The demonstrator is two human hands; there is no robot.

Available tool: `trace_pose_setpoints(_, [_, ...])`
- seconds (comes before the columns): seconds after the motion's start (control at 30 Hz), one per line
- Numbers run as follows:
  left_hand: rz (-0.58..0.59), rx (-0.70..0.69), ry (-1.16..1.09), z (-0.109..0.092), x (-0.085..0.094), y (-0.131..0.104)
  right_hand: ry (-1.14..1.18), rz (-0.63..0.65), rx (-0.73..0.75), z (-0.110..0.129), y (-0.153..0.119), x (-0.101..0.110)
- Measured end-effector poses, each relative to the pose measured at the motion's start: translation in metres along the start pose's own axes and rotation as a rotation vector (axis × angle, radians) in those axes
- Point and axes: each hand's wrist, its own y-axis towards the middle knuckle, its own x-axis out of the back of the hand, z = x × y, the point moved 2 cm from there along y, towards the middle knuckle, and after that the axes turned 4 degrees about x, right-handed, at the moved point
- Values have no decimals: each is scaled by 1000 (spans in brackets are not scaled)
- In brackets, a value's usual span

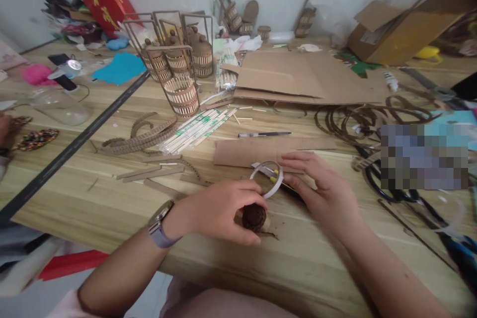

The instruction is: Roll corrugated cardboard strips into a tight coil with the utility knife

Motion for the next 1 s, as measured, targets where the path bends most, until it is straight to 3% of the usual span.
trace_pose_setpoints(0.1, [-49,14,25,-1,-3,2,-46,-87,-50,6,-3,-2])
trace_pose_setpoints(0.47, [-94,90,149,-1,-13,5,-48,-105,-102,14,-5,-4])
trace_pose_setpoints(0.67, [-232,190,137,1,-7,5,-8,-156,40,17,-6,-2])
trace_pose_setpoints(0.87, [-239,253,207,-1,-7,6,-164,-308,33,10,-6,3])
trace_pose_setpoints(1.0, [-191,264,199,-4,-10,8,-420,-247,276,16,-5,-3])
